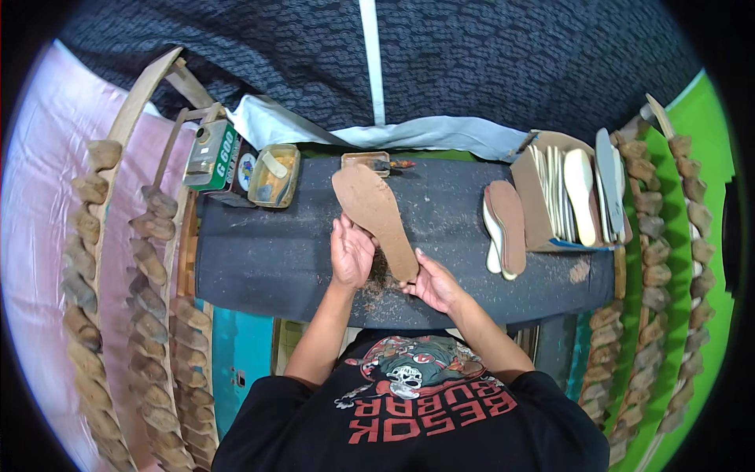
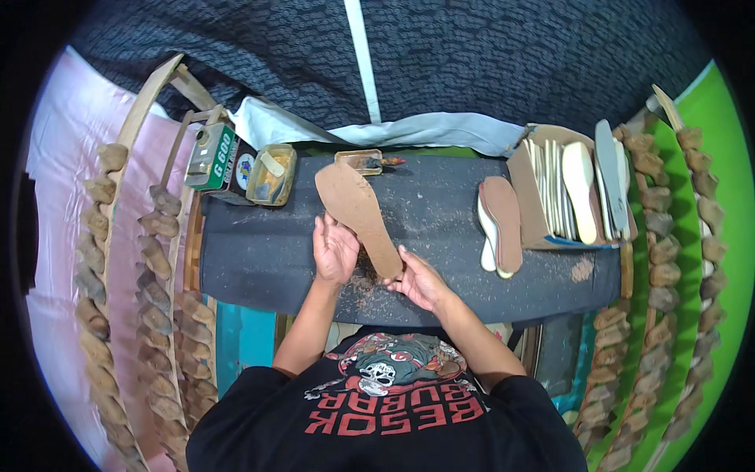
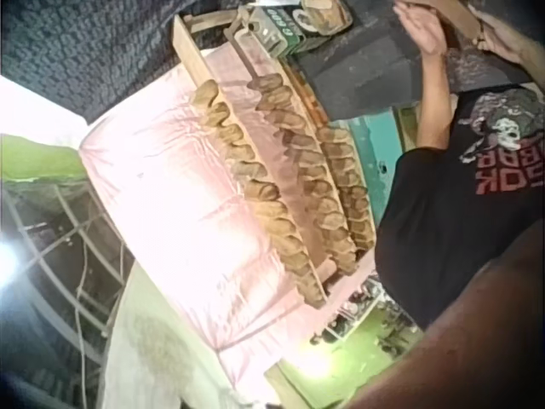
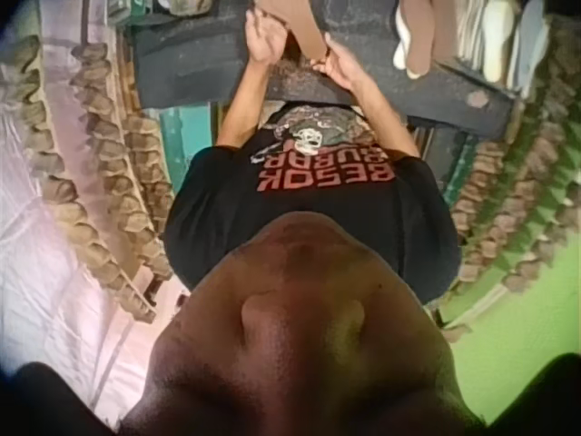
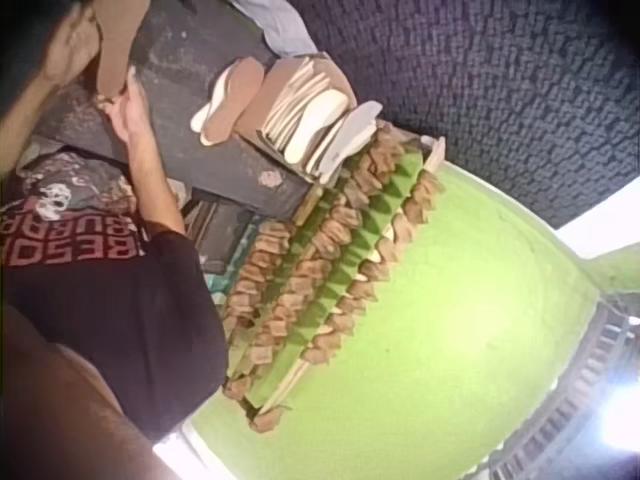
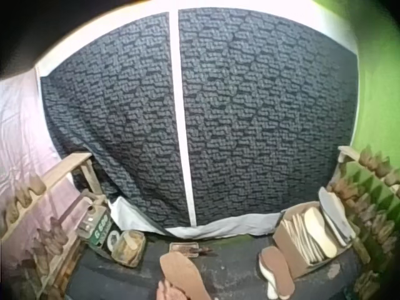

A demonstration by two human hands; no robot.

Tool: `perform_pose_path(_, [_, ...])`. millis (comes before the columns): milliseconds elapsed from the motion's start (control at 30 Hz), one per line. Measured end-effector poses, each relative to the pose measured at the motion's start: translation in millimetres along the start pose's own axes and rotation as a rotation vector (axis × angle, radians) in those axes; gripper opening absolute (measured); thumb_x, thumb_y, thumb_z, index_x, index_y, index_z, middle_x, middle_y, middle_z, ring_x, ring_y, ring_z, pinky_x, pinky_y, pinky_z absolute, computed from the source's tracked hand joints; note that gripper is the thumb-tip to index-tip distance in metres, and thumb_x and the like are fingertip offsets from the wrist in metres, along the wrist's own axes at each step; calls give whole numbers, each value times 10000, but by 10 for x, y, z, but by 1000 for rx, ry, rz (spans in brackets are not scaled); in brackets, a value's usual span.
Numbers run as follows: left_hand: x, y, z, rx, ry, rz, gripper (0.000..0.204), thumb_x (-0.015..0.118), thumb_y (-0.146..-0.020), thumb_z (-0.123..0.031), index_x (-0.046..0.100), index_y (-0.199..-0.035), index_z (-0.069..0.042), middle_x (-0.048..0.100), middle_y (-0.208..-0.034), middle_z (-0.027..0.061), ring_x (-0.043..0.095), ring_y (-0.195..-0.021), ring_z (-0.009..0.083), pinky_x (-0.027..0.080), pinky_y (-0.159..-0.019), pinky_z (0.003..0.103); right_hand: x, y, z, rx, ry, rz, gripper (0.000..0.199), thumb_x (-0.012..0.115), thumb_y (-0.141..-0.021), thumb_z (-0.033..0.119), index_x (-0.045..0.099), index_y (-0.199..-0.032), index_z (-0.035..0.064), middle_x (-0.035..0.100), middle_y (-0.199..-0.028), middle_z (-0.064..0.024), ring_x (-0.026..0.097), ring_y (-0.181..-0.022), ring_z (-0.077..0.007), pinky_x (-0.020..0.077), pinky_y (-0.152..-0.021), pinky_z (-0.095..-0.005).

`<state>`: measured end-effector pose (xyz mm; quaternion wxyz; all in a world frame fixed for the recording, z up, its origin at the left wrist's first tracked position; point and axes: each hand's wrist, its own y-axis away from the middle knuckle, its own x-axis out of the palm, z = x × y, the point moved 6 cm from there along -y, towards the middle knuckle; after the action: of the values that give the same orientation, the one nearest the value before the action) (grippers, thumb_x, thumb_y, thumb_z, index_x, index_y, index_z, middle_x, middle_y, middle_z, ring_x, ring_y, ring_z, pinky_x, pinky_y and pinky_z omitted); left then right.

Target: The person is applying glue to shoe soles using a brush.

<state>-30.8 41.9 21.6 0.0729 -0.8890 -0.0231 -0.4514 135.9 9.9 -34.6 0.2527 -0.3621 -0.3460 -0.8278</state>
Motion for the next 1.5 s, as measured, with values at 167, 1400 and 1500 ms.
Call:
perform_pose_path(167, [-226, 319, -38, 47, -115, -128, 734, 271, -1048, -638, 326, -1525, -82, 494, -1503, 139, 514, -1358, 318, 444, -1073, 520, -442, -65, 33, 107, 23, -60, 391, 504, -1073, 399, 560, -1270, 67, 677, -1107, -93, 655, -849, -194, 552, -731, -336])
perform_pose_path(1400, [-1363, 5529, -1472, 464, -137, -1055, 442, 359, -1019, -335, 606, -1278, -76, 618, -873, 20, 528, -754, 121, 416, -678, 309, 1504, 293, -2955, 495, 709, 147, 288, 510, -1057, 397, 587, -1017, 123, 630, -879, -27, 564, -702, -163, 448, -656, -324])
perform_pose_path(1500, [-1519, 5917, -1413, 416, -130, -1164, 416, 380, -1009, -271, 612, -1279, -58, 586, -842, -5, 503, -714, 106, 400, -647, 276, 1552, 248, -3161, 536, 795, 245, 267, 512, -1049, 373, 596, -1042, 119, 641, -894, -35, 587, -713, -173, 459, -665, -328])
